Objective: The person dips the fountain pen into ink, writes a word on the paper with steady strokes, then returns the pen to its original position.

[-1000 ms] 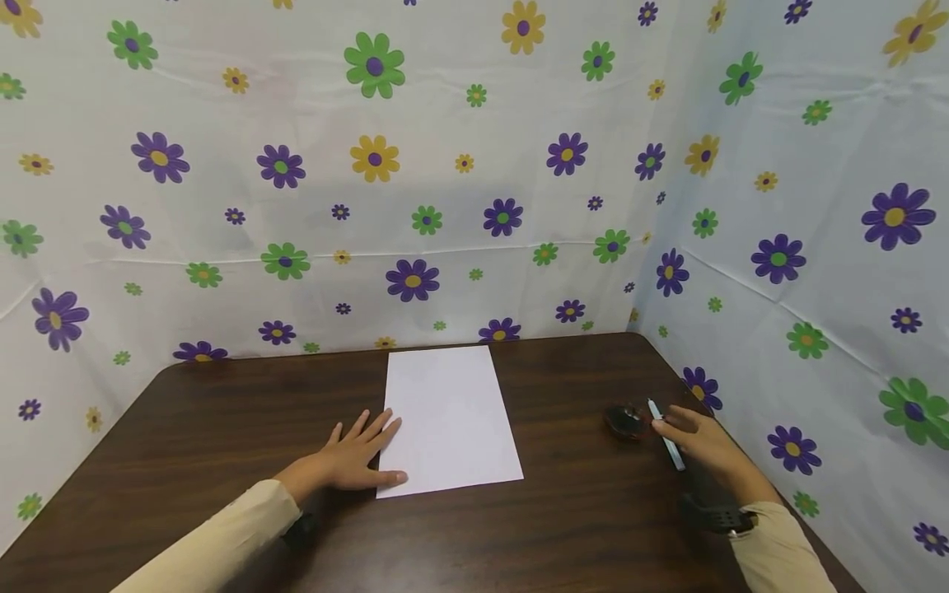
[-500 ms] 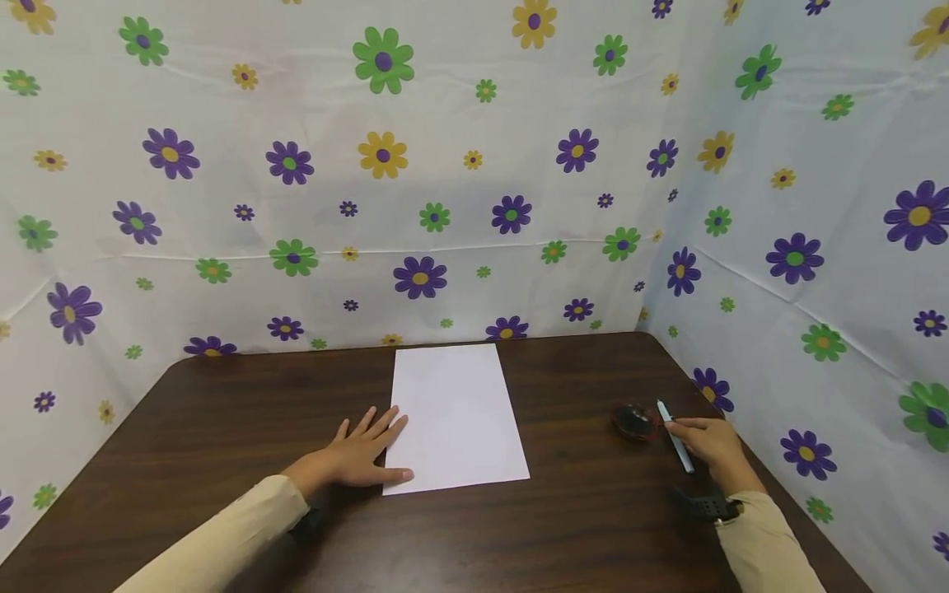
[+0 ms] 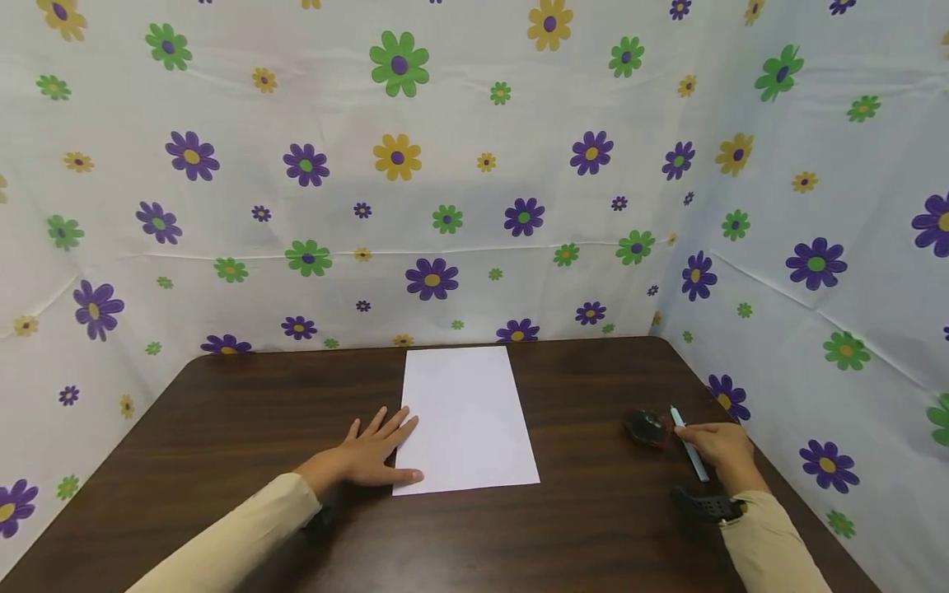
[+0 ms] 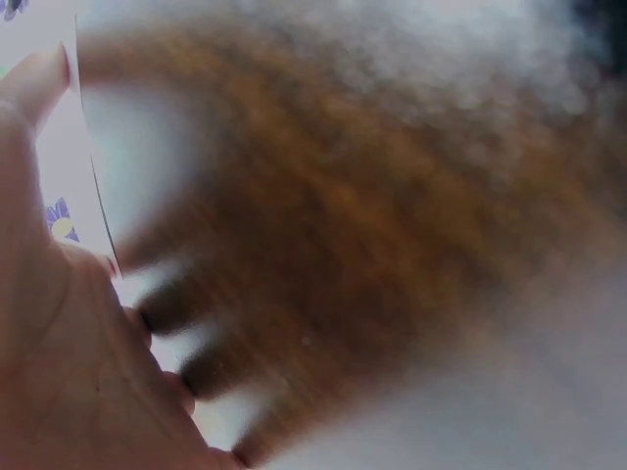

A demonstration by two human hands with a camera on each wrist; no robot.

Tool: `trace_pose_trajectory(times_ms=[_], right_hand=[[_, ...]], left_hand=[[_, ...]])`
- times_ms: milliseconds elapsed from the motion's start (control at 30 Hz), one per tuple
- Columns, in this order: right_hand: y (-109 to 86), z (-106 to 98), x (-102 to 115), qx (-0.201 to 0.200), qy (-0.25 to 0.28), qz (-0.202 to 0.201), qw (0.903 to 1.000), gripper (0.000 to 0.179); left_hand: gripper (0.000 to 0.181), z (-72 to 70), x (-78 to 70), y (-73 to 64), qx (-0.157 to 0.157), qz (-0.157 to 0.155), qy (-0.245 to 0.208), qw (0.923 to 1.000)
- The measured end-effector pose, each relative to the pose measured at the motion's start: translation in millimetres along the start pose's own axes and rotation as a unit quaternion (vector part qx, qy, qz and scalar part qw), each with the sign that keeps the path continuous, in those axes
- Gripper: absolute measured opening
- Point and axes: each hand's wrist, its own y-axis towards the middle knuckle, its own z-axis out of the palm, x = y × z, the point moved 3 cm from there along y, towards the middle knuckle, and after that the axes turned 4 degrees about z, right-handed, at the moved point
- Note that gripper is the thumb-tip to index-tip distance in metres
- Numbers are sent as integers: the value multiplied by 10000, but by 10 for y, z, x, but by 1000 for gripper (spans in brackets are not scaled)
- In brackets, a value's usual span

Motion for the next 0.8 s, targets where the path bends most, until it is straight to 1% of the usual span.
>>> trace_pose_trajectory(times_ms=[133, 300, 600, 700, 800], right_hand=[[6, -10, -8, -105, -103, -17, 9999, 67], [10, -19, -11, -331, -408, -27, 9986, 61], [9, -18, -3, -556, -361, -8, 9978, 48], [10, -14, -1, -593, -349, 32, 9976, 47], [10, -2, -1, -571, -312, 111, 9978, 48]], left_hand=[[95, 6, -11, 9, 4, -49, 59, 10000], [95, 12, 0, 20, 14, -48, 75, 10000], [100, 30, 41, 24, -9, 44, -85, 10000], [101, 50, 62, 38, -24, 88, -87, 9999], [100, 48, 61, 35, -23, 67, -105, 9999]])
